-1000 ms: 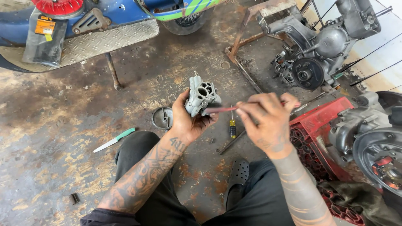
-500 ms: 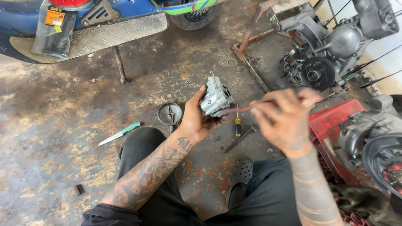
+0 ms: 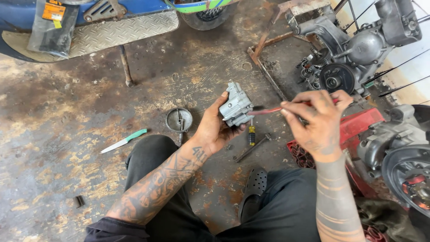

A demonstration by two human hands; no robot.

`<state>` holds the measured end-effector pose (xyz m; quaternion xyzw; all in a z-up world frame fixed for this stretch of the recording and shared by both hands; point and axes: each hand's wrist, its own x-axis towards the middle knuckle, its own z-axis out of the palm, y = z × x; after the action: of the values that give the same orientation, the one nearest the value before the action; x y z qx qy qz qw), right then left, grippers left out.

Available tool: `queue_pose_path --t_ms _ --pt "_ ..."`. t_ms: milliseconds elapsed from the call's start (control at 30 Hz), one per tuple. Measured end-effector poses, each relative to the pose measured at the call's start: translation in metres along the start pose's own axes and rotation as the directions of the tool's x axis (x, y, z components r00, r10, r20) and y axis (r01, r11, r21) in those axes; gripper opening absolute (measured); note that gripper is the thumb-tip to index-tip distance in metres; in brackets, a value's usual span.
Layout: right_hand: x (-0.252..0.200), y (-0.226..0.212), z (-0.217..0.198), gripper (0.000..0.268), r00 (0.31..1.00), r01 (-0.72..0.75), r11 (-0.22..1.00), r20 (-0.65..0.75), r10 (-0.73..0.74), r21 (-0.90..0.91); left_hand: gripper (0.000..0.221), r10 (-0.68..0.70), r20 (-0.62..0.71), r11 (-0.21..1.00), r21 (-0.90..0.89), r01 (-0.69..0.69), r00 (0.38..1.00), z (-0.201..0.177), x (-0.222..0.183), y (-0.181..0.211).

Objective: Clean and inspect a motorcycle carburetor component using a brush and a small tool.

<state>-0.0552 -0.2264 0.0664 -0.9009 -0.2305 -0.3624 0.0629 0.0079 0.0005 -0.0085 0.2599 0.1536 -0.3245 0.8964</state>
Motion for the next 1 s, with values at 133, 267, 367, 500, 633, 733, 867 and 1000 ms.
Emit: queue_pose_path --t_ms 133,267,367,500,633,733,867,1000 --pt "0.011 -0.024 0.000 0.008 1.000 0.027 0.987 0.005 -0.028 0.158 0.048 -0.024 -0.005 0.999 -0.049 0.024 1.000 -0.003 0.000 0.001" --pt "0.001 -0.009 -0.001 0.004 1.000 0.005 1.000 0.011 -0.006 0.019 0.051 -0.132 0.018 0.990 -0.038 0.133 0.991 -0.011 0.003 -0.003" --pt "0.000 -0.007 -0.003 0.005 1.000 0.015 1.000 0.009 -0.015 0.015 0.051 -0.149 0.002 0.989 -0.012 0.149 0.989 -0.010 0.000 0.001" --pt "0.003 -0.009 -0.014 0.007 1.000 0.019 1.000 0.002 -0.019 -0.025 0.045 -0.138 -0.031 0.990 0.011 0.139 0.990 -0.004 -0.013 0.004" --pt "0.000 -0.009 -0.013 0.003 1.000 -0.013 0.998 0.016 0.012 0.056 0.048 -0.156 -0.038 0.987 0.032 0.157 0.987 -0.012 -0.012 0.004" --pt "-0.003 -0.007 -0.003 0.008 0.996 -0.091 0.978 0.020 0.089 0.189 0.047 -0.155 -0.025 0.987 0.031 0.156 0.988 -0.014 -0.010 0.004" --pt "0.002 -0.015 0.007 0.012 0.998 -0.019 0.980 0.058 0.008 0.198 0.051 -0.156 -0.004 0.986 0.066 0.156 0.988 -0.014 -0.007 0.006" --pt "-0.015 0.042 0.000 0.006 0.934 -0.354 0.869 0.084 0.347 0.346 0.048 -0.098 0.022 0.988 0.122 0.094 0.995 -0.001 -0.016 0.014"
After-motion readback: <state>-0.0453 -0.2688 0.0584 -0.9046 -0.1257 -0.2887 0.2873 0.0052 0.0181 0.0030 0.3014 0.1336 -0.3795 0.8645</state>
